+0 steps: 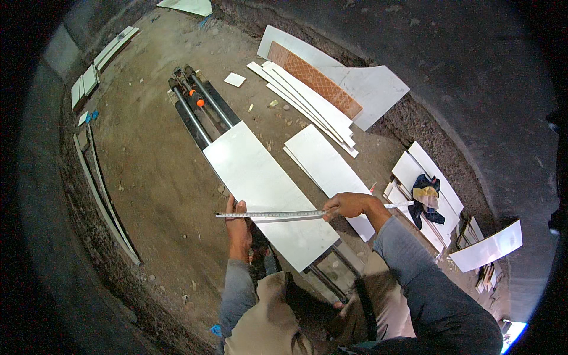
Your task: The person measures and marks a white panel with a tape measure, then uses a manual tile cutter to score and snap the panel. The cut piece is set aside and the process is repeated on another panel.
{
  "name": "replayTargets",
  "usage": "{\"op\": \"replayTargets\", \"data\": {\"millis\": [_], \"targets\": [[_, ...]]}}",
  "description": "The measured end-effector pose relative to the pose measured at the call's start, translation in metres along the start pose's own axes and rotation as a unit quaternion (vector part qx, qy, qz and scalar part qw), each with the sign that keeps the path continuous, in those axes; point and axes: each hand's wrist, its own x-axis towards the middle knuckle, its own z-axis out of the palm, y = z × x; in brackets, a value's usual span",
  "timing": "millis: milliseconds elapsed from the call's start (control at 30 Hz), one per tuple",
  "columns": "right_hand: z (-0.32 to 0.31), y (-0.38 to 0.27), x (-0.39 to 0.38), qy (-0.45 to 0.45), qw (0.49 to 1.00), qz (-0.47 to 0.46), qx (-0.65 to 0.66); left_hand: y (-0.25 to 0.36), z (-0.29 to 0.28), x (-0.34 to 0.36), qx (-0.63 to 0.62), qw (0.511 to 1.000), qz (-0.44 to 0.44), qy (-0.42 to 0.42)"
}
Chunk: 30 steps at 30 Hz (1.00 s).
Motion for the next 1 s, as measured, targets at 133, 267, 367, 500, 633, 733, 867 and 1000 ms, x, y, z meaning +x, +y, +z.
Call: {"op": "replayTargets", "data": {"millis": [133, 267, 367, 500, 633, 733, 867, 1000], "targets": [[-0.002, 0.007, 0.005, 0.013, 1.000, -0.001, -0.002, -0.002, 0.005, 0.002, 0.068, 0.996, 0.055, 0.036], [-0.001, 0.011, 0.013, 0.021, 0.997, -0.035, 0.067, 0.009, 0.013, -0.004, 0.203, 0.942, 0.252, 0.089], [-0.003, 0.006, 0.020, 0.004, 0.995, -0.033, 0.090, 0.026, 0.023, -0.017, 0.052, 0.970, 0.233, 0.044], [-0.004, -0.005, 0.028, -0.038, 0.999, 0.029, -0.009, 0.045, 0.049, -0.023, -0.081, 0.994, 0.076, -0.014], [-0.045, -0.007, 0.038, -0.034, 0.993, -0.113, -0.021, 0.052, 0.071, -0.017, -0.053, 0.998, -0.015, -0.036], [-0.136, -0.005, 0.066, 0.298, 0.928, -0.119, -0.191, 0.050, 0.086, -0.012, -0.083, 0.990, -0.058, -0.097], [-0.297, -0.004, 0.115, 0.597, 0.740, -0.092, -0.294, 0.044, 0.099, -0.012, -0.046, 0.985, -0.100, -0.135], [-0.391, 0.010, 0.156, 0.548, 0.724, 0.073, -0.413, 0.039, 0.098, -0.011, -0.033, 0.984, -0.131, -0.119]]}}
